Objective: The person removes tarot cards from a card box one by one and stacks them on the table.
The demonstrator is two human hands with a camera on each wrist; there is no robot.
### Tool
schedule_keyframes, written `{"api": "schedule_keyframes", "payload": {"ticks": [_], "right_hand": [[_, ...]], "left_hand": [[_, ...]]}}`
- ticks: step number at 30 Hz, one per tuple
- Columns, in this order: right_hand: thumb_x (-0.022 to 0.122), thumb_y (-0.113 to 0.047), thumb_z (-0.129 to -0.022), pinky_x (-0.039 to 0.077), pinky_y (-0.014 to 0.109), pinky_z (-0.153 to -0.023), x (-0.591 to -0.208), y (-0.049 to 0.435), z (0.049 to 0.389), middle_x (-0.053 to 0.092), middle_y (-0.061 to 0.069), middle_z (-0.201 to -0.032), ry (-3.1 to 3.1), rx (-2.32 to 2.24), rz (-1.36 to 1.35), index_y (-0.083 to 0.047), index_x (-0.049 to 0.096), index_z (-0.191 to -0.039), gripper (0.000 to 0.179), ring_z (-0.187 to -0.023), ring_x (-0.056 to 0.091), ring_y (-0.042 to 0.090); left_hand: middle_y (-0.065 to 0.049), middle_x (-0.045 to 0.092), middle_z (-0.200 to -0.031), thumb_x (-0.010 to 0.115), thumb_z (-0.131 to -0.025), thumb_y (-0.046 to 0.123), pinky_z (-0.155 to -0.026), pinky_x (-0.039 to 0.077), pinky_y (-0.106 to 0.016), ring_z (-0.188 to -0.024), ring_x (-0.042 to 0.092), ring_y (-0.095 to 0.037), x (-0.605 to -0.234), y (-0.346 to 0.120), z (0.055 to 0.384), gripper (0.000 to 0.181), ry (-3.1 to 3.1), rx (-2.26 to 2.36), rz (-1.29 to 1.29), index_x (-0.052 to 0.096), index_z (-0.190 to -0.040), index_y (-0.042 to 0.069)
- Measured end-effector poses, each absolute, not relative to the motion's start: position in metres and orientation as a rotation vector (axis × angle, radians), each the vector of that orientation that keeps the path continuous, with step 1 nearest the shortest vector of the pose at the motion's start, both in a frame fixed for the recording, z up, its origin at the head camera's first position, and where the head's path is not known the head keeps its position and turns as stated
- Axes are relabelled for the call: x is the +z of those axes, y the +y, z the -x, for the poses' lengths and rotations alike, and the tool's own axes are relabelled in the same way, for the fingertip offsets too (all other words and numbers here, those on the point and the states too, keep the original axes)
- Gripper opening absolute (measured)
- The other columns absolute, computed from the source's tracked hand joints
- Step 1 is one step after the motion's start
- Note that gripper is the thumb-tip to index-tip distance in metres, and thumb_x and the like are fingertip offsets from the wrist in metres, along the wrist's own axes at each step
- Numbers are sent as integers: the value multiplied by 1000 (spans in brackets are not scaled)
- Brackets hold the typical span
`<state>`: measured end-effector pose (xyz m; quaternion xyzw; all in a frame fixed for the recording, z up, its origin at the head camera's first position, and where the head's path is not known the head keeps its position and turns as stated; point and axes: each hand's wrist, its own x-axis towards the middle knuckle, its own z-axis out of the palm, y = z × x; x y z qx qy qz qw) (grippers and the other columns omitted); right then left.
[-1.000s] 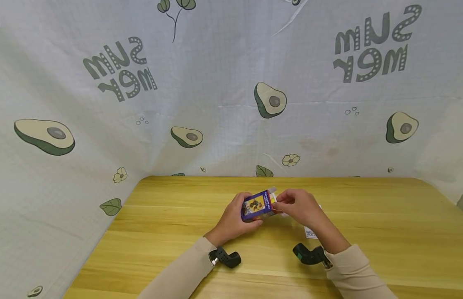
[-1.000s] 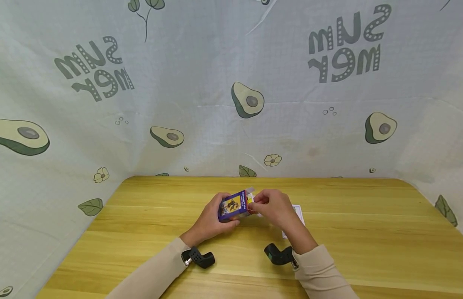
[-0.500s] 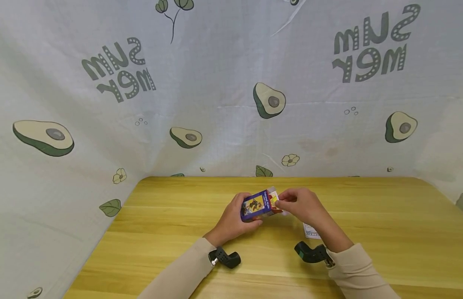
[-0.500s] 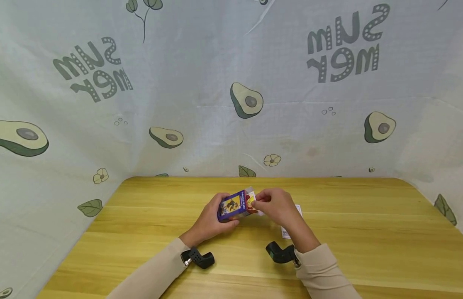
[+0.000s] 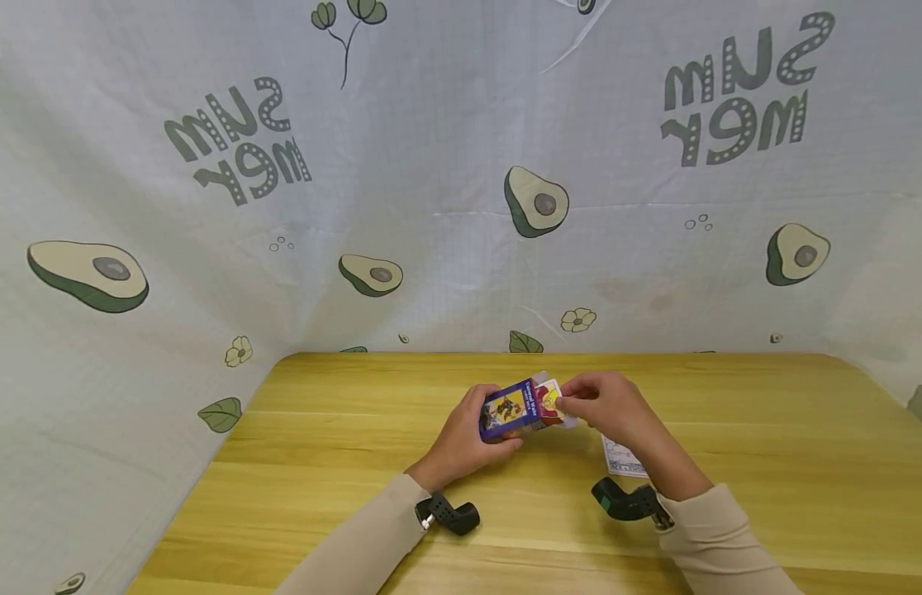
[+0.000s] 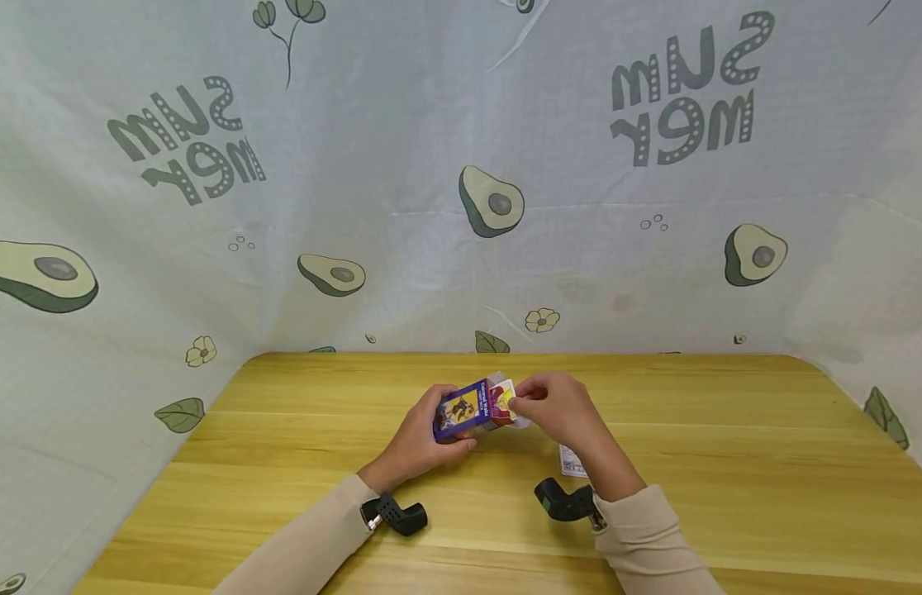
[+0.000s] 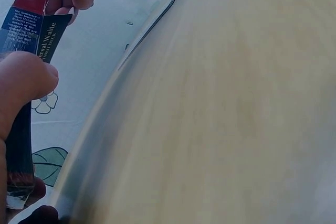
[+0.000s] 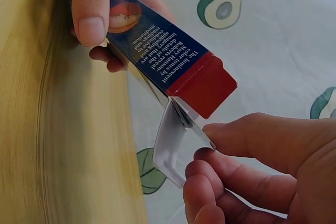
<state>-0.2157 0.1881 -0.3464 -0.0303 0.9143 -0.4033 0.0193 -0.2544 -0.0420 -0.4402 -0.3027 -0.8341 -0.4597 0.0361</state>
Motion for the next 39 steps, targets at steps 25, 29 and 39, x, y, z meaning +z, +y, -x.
{"api": "schedule_keyframes", "payload": {"ticks": [25, 29, 39], "right_hand": [[68, -26, -90, 51, 32, -67, -341, 204, 215, 66, 10, -97, 2782, -1309, 79, 2, 66, -109, 33, -81, 56, 27], [69, -25, -89, 51, 32, -67, -341, 207, 216, 67, 11, -97, 2792, -1305, 85, 2, 67, -109, 33, -81, 55, 26], [67, -26, -90, 52, 36, -69, -339, 216, 215, 66, 12, -99, 2752, -1350, 65, 4, 64, -112, 36, -80, 58, 27]], "left_hand": [[1, 50, -118, 78, -77, 40, -86, 47, -26, -100, 51, -12, -440, -42, 255, 73, -2564, -1401, 930, 40, -135, 15], [1, 50, -118, 78, -78, 40, -86, 47, -26, -100, 51, -12, -440, -42, 254, 73, -2562, -1397, 933, 40, -135, 14], [2, 50, -119, 78, -78, 39, -87, 47, -27, -101, 51, -12, -439, -43, 253, 73, -2562, -1416, 934, 40, -135, 15]]}}
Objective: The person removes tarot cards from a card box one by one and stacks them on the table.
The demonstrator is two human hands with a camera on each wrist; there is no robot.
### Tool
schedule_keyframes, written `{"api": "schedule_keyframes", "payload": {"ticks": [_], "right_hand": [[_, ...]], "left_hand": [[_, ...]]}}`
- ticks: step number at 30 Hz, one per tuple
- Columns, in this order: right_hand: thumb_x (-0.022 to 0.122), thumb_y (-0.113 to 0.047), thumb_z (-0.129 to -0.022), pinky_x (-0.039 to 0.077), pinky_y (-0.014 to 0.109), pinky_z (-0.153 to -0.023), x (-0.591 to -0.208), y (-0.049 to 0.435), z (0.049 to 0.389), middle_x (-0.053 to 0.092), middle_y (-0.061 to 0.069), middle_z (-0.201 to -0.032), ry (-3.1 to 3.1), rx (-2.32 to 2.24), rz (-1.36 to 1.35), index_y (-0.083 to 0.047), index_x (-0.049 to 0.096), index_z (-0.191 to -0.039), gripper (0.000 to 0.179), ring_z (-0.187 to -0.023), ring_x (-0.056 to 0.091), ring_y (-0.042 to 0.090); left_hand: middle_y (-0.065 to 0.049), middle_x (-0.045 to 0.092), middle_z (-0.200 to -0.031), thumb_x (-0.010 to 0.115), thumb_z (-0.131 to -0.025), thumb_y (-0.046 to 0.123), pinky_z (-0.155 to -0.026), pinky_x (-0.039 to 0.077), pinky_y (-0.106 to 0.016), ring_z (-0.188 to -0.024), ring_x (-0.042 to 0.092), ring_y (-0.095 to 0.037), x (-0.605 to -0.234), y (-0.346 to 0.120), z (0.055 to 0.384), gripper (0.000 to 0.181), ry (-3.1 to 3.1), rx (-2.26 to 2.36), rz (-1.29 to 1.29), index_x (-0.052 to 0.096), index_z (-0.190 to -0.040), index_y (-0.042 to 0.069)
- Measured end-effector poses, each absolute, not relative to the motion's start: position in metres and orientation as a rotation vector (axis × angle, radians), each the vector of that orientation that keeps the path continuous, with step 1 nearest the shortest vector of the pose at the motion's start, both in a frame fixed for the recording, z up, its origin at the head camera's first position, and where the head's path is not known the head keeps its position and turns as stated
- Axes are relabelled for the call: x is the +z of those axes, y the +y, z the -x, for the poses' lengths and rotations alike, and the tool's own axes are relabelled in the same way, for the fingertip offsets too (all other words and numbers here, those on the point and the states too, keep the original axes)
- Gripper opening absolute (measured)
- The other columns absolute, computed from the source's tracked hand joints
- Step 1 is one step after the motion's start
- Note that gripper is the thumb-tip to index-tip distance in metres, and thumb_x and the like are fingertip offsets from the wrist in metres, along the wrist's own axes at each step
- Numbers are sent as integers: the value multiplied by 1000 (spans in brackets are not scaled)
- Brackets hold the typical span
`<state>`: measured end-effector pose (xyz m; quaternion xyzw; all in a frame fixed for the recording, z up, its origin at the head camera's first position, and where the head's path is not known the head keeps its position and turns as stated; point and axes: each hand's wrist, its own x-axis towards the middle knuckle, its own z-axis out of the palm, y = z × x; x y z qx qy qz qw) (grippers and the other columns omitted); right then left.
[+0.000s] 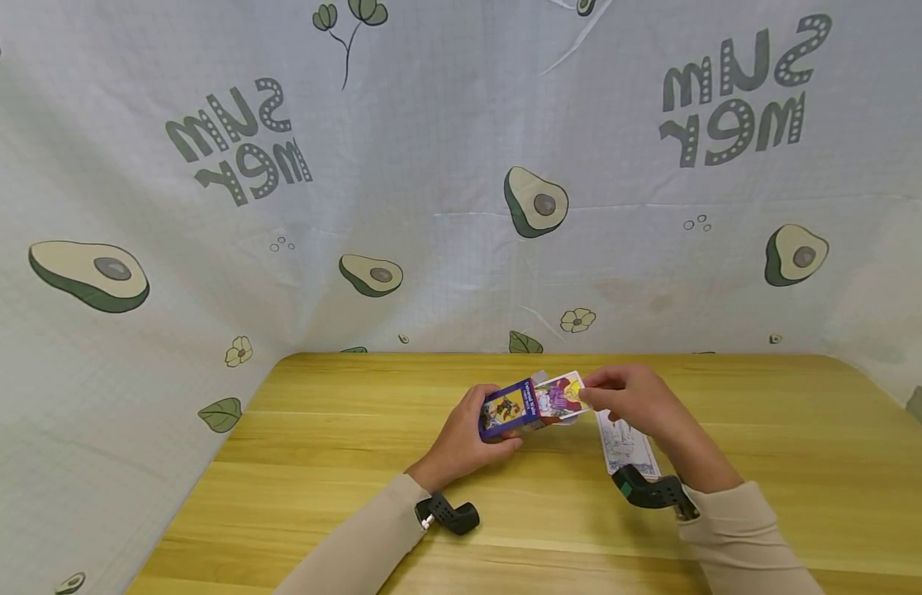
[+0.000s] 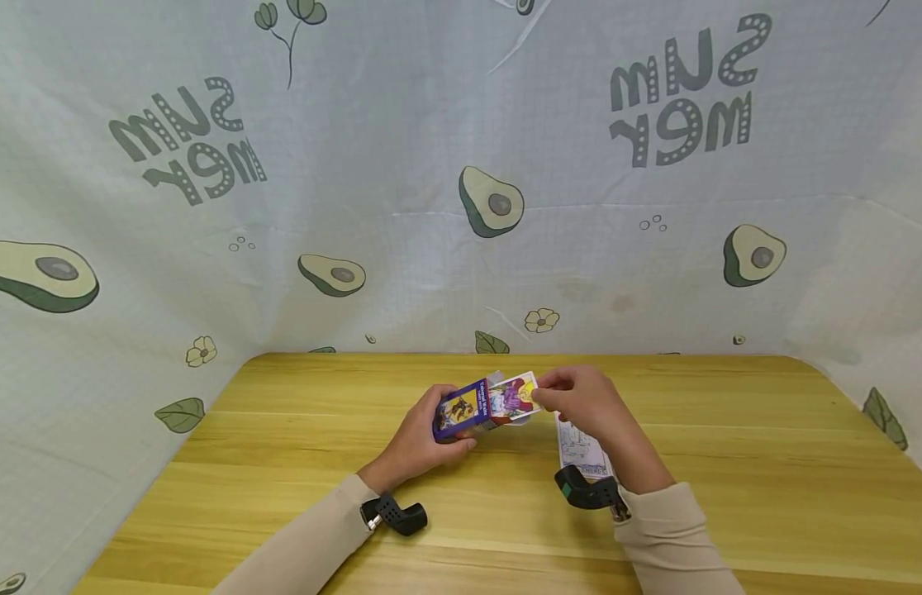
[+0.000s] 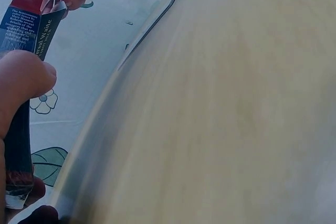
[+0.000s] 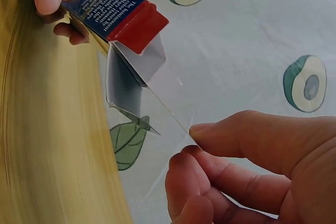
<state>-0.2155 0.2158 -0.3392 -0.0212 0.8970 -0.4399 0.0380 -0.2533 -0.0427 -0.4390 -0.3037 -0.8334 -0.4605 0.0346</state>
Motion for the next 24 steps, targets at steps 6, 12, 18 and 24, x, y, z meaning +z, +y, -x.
{"api": "schedule_keyframes", "payload": {"ticks": [6, 12, 18, 24], "right_hand": [[64, -22, -93, 53, 33, -69, -337, 221, 215, 69, 13, -97, 2696, -1424, 75, 8, 60, -113, 37, -83, 65, 29], [64, -19, -93, 53, 31, -67, -335, 224, 216, 69, 11, -92, 2648, -1485, 54, 11, 58, -115, 38, -81, 66, 28], [64, -19, -93, 55, 30, -67, -334, 226, 217, 69, 11, -91, 2628, -1506, 32, 12, 56, -115, 39, -80, 66, 27], [64, -18, -93, 55, 31, -68, -332, 231, 217, 70, 13, -93, 2601, -1542, 30, 14, 55, -116, 40, -79, 68, 27]], "left_hand": [[2, 50, -119, 78, -78, 40, -87, 47, -27, -101, 52, -12, -439, -42, 254, 73, -2554, -1421, 939, 40, -134, 15], [2, 49, -120, 78, -78, 41, -88, 47, -27, -103, 51, -12, -440, -43, 253, 73, -2569, -1421, 928, 39, -135, 16], [2, 49, -121, 78, -78, 41, -89, 47, -28, -104, 51, -12, -440, -43, 253, 74, -2573, -1423, 924, 39, -136, 17], [2, 49, -120, 78, -78, 41, -89, 47, -28, -104, 51, -12, -440, -43, 253, 73, -2573, -1422, 924, 39, -136, 17]]}}
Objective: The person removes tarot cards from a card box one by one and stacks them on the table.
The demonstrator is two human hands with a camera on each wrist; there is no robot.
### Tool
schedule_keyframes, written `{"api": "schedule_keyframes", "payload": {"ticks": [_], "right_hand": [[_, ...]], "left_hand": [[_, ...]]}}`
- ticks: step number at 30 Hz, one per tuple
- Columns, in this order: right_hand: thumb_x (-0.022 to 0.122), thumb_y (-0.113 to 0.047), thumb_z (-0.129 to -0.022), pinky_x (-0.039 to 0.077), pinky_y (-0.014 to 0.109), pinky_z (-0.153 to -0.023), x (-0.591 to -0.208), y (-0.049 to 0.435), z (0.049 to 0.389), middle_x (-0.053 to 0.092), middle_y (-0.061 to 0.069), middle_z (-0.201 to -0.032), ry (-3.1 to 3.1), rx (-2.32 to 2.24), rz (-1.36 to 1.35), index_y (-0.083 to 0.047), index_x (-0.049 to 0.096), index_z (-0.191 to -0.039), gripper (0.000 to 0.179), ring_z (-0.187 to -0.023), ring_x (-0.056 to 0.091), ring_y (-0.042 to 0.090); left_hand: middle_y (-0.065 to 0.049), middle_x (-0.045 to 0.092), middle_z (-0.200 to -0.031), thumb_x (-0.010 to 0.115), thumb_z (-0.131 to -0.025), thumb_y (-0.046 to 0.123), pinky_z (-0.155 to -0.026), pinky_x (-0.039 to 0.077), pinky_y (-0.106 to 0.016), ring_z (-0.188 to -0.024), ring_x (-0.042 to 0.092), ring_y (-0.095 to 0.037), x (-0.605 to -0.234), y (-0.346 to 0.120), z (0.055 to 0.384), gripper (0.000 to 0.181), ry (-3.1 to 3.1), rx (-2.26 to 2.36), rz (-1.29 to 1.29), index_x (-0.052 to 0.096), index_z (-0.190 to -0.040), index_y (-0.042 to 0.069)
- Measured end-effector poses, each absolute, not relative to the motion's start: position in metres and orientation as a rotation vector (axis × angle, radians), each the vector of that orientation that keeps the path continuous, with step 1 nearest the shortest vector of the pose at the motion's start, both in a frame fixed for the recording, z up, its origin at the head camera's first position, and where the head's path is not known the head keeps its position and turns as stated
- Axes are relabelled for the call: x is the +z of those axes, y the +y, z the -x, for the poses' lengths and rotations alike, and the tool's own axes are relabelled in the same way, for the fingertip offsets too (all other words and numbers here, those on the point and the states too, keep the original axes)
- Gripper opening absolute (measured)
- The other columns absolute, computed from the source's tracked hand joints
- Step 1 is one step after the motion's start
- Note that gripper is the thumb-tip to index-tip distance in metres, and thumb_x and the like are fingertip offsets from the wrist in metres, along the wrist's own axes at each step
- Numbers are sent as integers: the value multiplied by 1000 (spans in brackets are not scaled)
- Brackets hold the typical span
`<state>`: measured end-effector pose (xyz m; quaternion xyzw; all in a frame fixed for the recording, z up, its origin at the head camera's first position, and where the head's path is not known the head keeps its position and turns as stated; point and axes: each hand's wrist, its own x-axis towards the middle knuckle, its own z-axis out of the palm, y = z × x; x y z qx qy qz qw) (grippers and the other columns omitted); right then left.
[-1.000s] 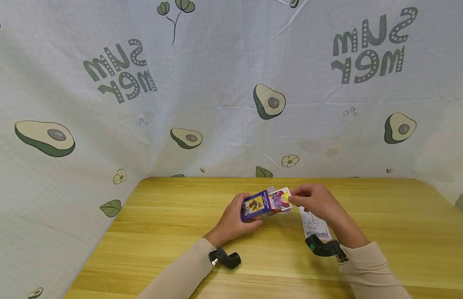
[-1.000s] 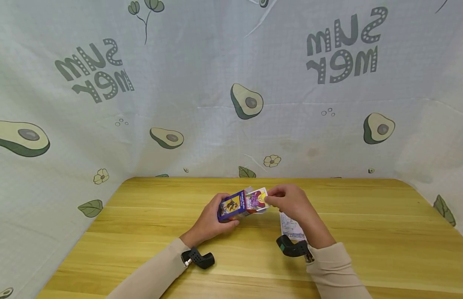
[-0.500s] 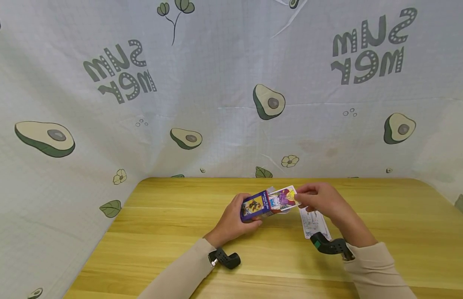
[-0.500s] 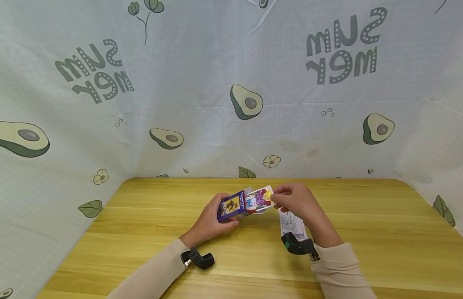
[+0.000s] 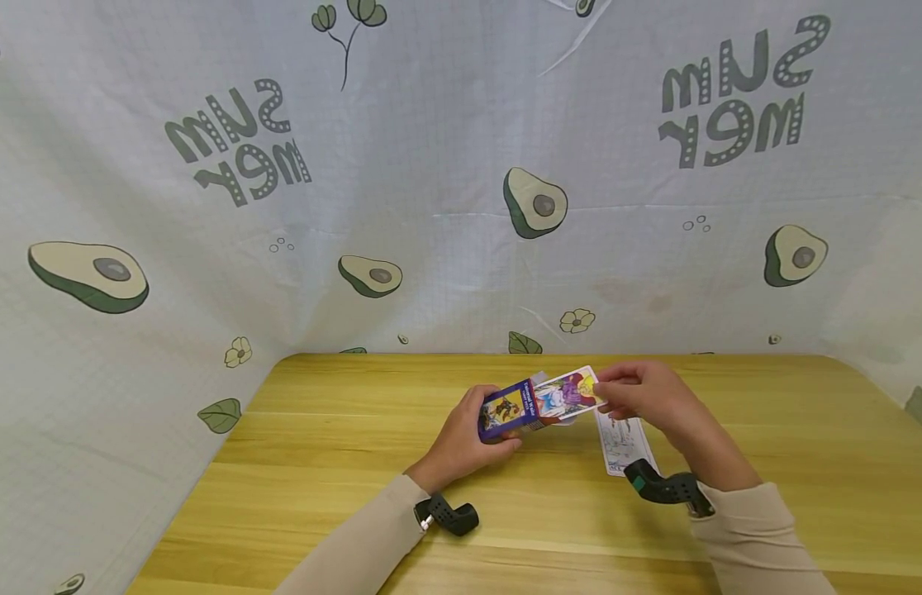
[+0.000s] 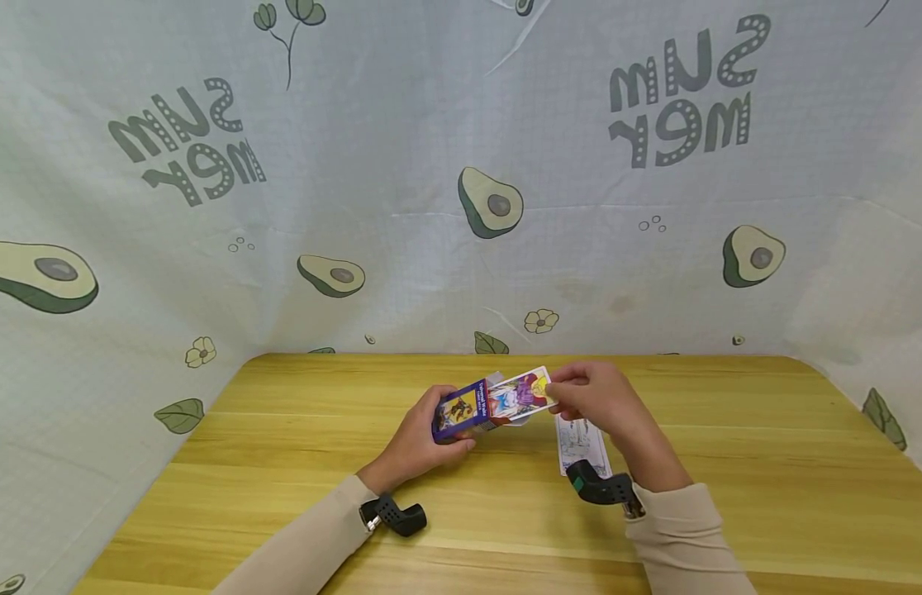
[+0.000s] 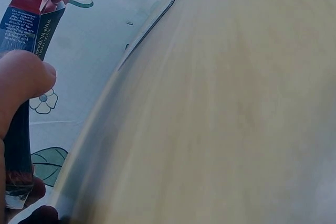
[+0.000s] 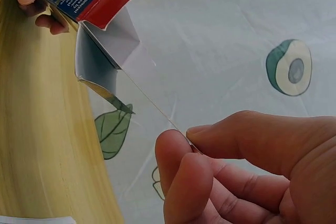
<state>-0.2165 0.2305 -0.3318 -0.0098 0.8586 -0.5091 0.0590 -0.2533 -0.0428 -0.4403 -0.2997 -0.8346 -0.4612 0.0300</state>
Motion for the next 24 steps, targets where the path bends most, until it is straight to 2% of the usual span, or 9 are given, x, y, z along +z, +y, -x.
{"api": "schedule_keyframes", "payload": {"ticks": [7, 14, 24], "right_hand": [[63, -18, -93, 55, 29, -67, -331, 237, 218, 70, 16, -95, 2584, -1567, 26, 14, 54, -118, 41, -78, 68, 26], [62, -19, -94, 55, 28, -68, -329, 245, 218, 70, 14, -95, 2567, -1576, 18, 15, 51, -120, 44, -76, 67, 19], [61, -20, -94, 54, 26, -69, -327, 253, 217, 70, 12, -95, 2583, -1566, -11, 13, 50, -121, 44, -80, 67, 26]], "left_hand": [[2, 50, -119, 78, -78, 40, -88, 47, -28, -102, 51, -12, -440, -42, 253, 73, -2553, -1435, 928, 40, -135, 16], [2, 50, -118, 78, -78, 39, -87, 47, -27, -101, 52, -12, -440, -42, 253, 72, -2539, -1450, 931, 41, -135, 16], [2, 50, -119, 78, -78, 40, -88, 47, -28, -102, 52, -12, -441, -43, 253, 72, -2540, -1457, 934, 41, -135, 16]]}}
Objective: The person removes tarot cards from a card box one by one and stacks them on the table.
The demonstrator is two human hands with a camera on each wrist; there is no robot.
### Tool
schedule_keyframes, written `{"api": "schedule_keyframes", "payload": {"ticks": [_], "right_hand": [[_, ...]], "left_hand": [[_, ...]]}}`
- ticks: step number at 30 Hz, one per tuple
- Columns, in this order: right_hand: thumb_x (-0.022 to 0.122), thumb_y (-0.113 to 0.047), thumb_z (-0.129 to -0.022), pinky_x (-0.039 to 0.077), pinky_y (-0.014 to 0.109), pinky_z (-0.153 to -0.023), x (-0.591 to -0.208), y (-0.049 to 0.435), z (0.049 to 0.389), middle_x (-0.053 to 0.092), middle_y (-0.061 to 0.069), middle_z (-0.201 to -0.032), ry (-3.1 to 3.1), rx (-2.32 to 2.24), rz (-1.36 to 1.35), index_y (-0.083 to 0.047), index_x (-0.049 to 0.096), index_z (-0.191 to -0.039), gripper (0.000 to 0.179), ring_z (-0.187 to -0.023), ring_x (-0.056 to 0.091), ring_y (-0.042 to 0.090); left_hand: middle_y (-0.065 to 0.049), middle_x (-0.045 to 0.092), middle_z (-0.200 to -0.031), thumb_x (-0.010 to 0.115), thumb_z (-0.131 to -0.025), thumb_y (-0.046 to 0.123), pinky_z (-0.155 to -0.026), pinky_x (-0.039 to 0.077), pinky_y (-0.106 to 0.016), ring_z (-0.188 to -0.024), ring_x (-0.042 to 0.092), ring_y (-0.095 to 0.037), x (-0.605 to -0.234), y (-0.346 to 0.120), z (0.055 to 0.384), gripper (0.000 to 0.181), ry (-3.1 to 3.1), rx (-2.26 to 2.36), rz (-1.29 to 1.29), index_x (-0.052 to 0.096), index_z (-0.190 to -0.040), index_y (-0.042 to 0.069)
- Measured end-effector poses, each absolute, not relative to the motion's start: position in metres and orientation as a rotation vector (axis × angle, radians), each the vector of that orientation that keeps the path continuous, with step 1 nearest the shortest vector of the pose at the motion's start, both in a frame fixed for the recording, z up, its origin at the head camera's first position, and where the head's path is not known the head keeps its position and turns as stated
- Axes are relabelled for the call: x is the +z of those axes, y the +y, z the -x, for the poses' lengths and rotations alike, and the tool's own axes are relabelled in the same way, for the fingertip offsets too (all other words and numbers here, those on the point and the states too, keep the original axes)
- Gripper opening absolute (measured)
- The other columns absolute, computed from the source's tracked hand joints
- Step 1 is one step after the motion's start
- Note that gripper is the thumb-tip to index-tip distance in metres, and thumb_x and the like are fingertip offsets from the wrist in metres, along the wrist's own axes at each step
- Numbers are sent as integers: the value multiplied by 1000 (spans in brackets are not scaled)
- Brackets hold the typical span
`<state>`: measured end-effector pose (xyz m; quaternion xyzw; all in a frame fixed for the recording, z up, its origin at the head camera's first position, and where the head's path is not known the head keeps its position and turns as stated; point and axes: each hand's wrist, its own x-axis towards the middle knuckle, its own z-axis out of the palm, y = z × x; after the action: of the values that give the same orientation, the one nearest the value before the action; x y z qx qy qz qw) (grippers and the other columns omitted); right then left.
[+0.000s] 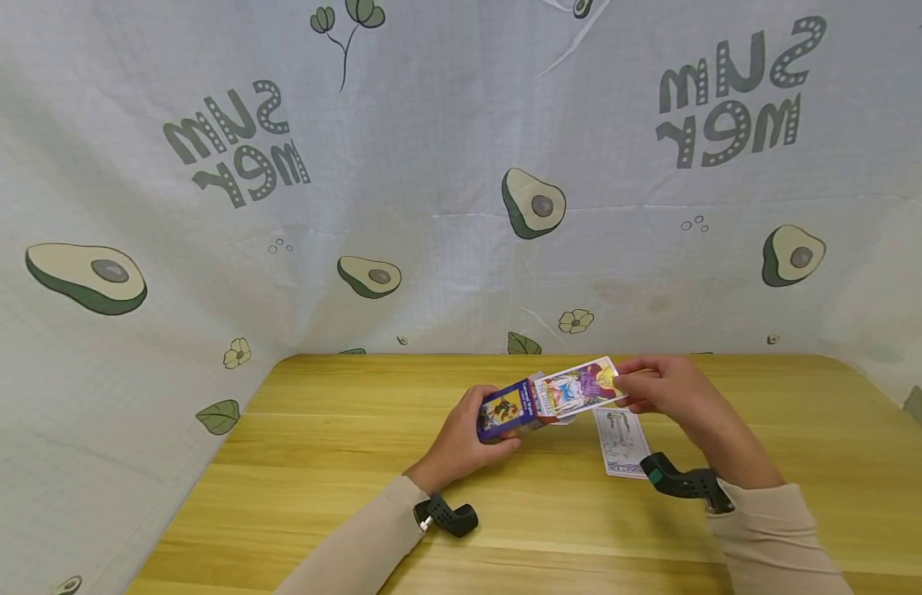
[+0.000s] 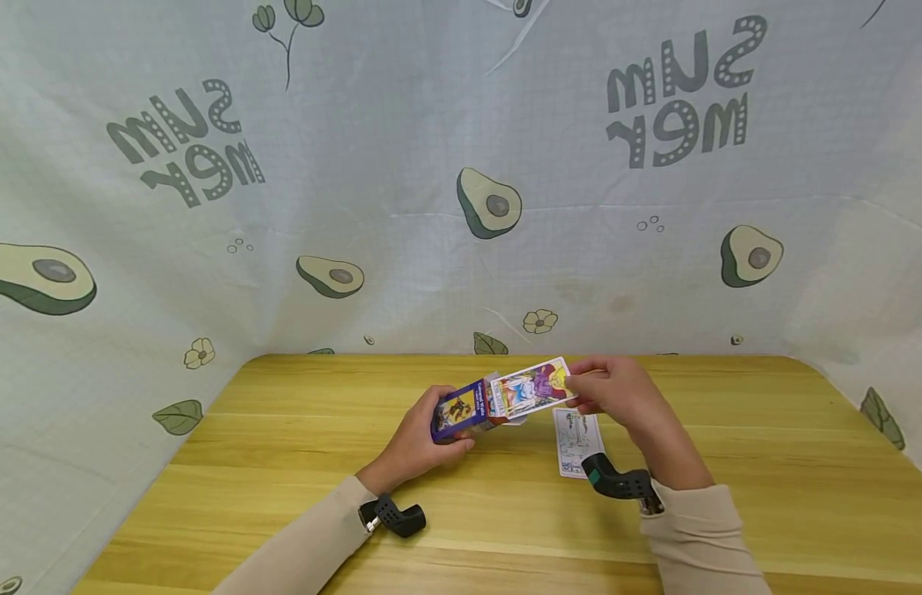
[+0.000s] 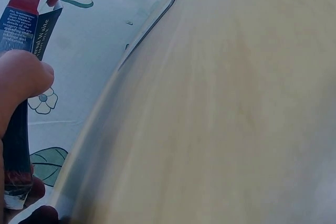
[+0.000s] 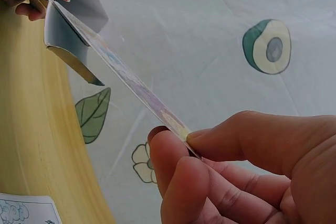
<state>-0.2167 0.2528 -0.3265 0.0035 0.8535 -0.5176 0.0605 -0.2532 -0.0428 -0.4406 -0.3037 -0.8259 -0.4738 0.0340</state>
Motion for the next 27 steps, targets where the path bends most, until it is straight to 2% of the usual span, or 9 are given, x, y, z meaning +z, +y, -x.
{"api": "schedule_keyframes", "payload": {"ticks": [8, 19, 27], "right_hand": [[61, -22, -95, 55, 29, -72, -327, 257, 217, 69, 8, -93, 2573, -1588, -9, 13, 51, -121, 45, -81, 68, 23], [59, -24, -96, 54, 27, -70, -329, 267, 217, 68, 13, -99, 2632, -1533, -44, 12, 50, -124, 46, -85, 67, 25], [57, -21, -97, 55, 26, -69, -332, 277, 219, 67, 13, -99, 2583, -1616, -69, 14, 47, -125, 46, -79, 68, 19]], "left_hand": [[2, 50, -119, 78, -78, 39, -87, 47, -27, -102, 52, -12, -441, -44, 253, 72, -2542, -1459, 929, 40, -135, 16], [3, 50, -117, 78, -78, 40, -85, 47, -27, -100, 52, -12, -442, -43, 254, 72, -2532, -1455, 937, 41, -134, 16], [3, 51, -116, 78, -78, 40, -85, 47, -26, -99, 52, -12, -442, -43, 254, 71, -2527, -1454, 934, 41, -134, 15]]}}
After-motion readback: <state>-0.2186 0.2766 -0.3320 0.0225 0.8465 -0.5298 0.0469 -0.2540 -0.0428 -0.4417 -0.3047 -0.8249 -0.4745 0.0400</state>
